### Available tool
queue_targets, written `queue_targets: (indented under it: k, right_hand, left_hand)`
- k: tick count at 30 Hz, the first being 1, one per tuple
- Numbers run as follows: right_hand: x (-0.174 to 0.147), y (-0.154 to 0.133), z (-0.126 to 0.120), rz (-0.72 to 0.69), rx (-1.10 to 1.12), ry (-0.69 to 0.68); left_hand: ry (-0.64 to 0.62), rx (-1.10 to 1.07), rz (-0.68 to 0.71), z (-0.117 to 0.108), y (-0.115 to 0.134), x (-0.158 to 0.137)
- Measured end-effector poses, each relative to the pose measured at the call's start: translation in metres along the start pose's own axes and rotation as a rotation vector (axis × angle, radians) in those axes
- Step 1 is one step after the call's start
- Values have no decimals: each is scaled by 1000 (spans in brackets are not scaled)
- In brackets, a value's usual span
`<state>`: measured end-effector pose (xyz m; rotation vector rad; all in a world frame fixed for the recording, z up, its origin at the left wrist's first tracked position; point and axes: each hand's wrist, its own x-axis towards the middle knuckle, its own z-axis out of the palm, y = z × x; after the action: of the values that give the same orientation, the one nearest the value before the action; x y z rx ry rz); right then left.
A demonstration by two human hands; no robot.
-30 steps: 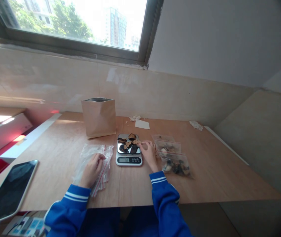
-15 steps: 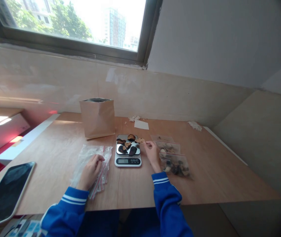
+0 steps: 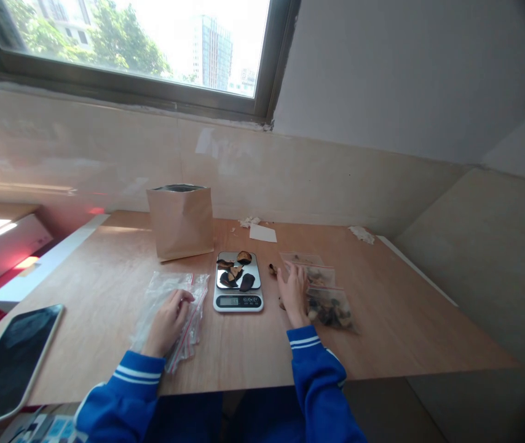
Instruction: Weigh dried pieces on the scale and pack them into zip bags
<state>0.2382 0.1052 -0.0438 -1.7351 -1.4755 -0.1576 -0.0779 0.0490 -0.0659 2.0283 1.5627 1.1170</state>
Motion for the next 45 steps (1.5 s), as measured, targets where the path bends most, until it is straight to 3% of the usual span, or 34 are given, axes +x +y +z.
queue_targets:
  k: [4, 6, 14, 19, 26, 30, 35, 39, 42, 45]
  right_hand:
    - [-25, -25, -9, -340, 122, -276]
    - [-34, -37, -6, -405, 127, -351]
    - [-34, -47, -1, -364, -32, -364]
    - [-37, -56, 0, -376, -12, -398]
    - [-29, -58, 19, -267, 20, -371]
    - [-24, -58, 15, -202, 39, -348]
    - [-35, -32, -10, -120, -1, -206]
    - [-54, 4, -20, -125, -128, -189]
    - [-61, 20, -21, -145, -47, -192]
    - [-57, 19, -21, -68, 80, -167]
  left_hand:
    - [7, -5, 0, 0, -1, 1]
    - [17, -5, -4, 0, 0, 1]
    - [15, -9, 0, -2, 4, 1]
    - [-2, -4, -13, -2, 4, 1]
    - [-7, 8, -6, -2, 5, 1]
    - [-7, 14, 0, -2, 5, 1]
    - [-15, 15, 5, -3, 6, 2]
    - [-24, 23, -5, -2, 6, 2]
    - [-18, 22, -8, -2, 5, 2]
    - [-21, 25, -8, -2, 5, 2]
